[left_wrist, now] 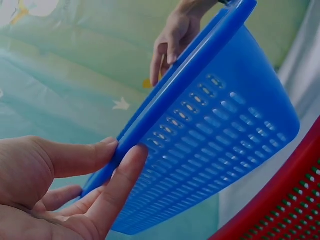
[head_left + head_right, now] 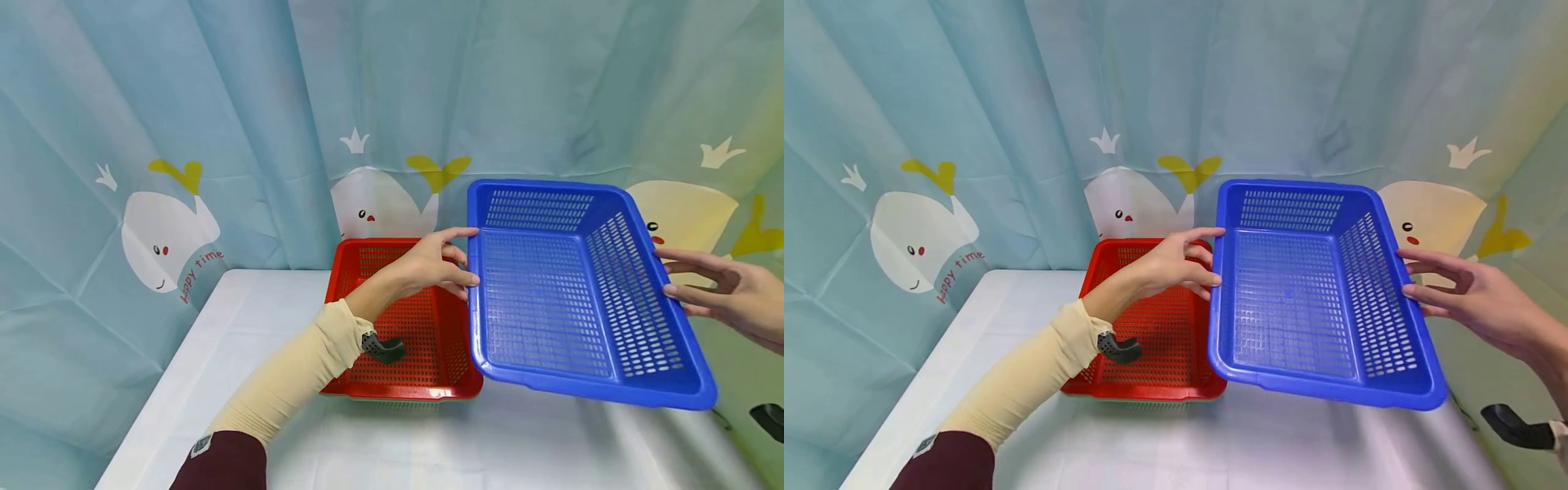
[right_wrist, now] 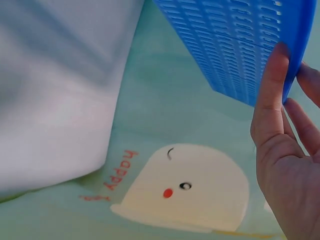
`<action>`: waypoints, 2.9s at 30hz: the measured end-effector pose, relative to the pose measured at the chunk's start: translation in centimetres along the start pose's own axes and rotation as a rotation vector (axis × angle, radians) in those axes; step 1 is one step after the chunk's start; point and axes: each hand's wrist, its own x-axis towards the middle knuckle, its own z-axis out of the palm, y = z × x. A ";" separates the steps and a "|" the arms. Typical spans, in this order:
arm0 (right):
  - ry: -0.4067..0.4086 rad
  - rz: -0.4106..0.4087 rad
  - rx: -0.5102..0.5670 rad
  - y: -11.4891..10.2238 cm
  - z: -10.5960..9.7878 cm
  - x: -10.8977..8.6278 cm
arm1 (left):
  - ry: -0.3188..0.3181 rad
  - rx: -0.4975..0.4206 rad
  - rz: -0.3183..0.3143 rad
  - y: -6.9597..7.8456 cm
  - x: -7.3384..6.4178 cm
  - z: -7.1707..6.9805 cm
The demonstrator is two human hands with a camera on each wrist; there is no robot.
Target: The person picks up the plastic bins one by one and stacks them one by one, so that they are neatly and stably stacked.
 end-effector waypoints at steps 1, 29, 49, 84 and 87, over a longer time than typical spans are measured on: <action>-0.002 -0.001 -0.007 -0.3 0.1 0.0 | 0.003 -0.001 0.006 0.1 -0.3 -0.2; -0.153 -0.186 0.188 -10.3 6.9 2.5 | 0.094 0.162 0.018 2.7 -10.4 -8.7; -0.218 -0.196 0.329 -13.8 11.4 4.6 | 0.147 0.261 -0.039 2.9 -14.8 -12.9; -0.251 -0.187 0.338 -13.9 13.4 5.6 | 0.103 0.260 -0.026 1.1 -14.7 -15.0; -0.258 -0.178 0.361 -13.4 13.9 5.9 | 0.100 0.245 -0.041 0.4 -14.4 -15.4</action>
